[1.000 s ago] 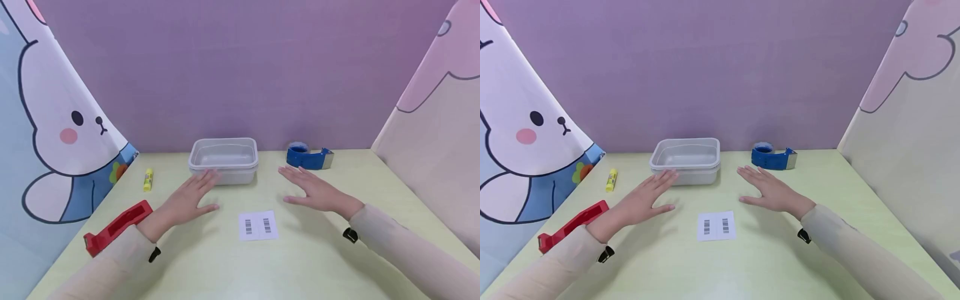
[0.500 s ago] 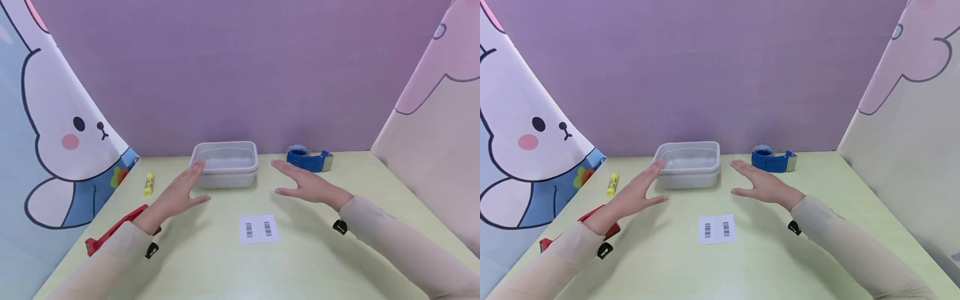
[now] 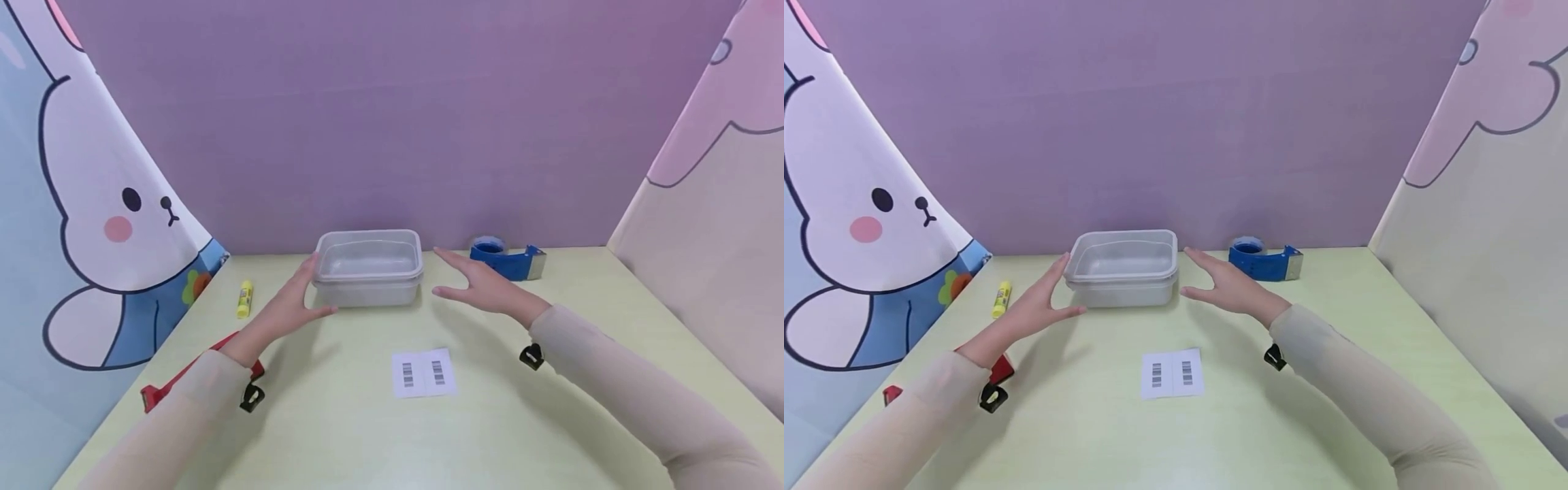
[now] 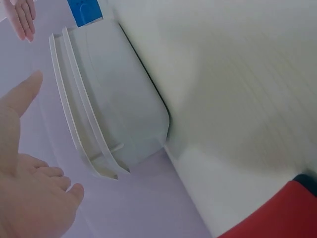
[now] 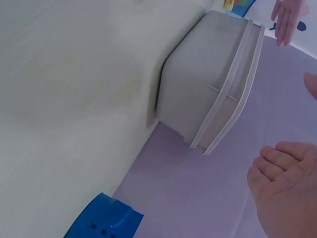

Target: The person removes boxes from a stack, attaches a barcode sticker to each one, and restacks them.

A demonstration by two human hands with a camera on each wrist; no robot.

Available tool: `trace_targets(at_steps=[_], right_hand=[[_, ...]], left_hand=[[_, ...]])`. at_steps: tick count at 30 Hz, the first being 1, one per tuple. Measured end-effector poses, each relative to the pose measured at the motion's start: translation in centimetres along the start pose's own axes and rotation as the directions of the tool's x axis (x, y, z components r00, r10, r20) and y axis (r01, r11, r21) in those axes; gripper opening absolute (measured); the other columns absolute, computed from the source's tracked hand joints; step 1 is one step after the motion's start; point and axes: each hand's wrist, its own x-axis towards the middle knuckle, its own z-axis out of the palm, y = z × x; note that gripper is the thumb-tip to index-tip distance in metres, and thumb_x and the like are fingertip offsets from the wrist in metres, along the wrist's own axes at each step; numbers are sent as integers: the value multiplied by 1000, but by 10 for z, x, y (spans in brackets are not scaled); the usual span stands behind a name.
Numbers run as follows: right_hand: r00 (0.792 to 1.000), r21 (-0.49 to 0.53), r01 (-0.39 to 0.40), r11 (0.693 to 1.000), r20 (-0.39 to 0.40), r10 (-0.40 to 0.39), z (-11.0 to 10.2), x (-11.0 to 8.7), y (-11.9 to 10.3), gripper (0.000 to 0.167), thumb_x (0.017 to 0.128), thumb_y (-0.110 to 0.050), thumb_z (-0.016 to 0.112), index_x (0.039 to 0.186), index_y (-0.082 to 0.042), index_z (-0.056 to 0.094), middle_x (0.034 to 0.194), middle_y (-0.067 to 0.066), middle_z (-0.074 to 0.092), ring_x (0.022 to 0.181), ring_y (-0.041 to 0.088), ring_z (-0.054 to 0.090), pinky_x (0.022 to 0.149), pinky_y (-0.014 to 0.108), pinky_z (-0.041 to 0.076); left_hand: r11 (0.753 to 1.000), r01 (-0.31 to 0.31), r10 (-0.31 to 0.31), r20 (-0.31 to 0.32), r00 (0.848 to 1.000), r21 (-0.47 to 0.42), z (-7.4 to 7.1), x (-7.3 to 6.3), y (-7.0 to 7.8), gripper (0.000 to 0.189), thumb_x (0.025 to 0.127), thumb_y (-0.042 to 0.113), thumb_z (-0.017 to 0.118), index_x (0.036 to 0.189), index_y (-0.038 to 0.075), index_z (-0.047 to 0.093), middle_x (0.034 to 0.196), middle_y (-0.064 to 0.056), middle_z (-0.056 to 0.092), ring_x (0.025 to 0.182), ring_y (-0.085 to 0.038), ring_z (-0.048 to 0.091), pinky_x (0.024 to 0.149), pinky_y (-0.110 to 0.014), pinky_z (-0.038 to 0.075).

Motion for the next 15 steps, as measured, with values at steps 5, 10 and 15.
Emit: trace_targets(at_steps=[5, 10, 15], right_hand=[[999, 54, -31, 998, -12, 32, 5, 15, -3, 81, 91, -54, 58, 156, -26, 18, 162, 1, 20, 148, 28, 23, 118, 54, 26], [998, 110, -48, 993, -31, 51, 11, 30, -4, 82, 91, -46, 64, 156, -24, 19, 161, 4, 23, 146, 31, 27, 117, 54, 29], [995, 245, -63, 967, -58, 80, 15, 45, -2, 83, 89, -36, 70, 154, -15, 23, 160, 7, 26, 140, 36, 37, 113, 51, 37]], left_hand=[[999, 17, -17, -2, 1000, -30, 0, 5, -5, 111, 82, 30, 79, 156, 8, -1, 163, -18, 4, 148, -42, 11, 117, -62, 19], [998, 31, -32, -19, 999, -64, -1, 12, -11, 113, 80, 26, 81, 156, 10, -1, 162, -18, 7, 147, -42, 14, 118, -60, 18], [991, 117, -118, -9, 993, -61, -5, 19, -18, 116, 80, 32, 80, 155, 6, -5, 162, -19, 2, 148, -41, 9, 120, -58, 14]])
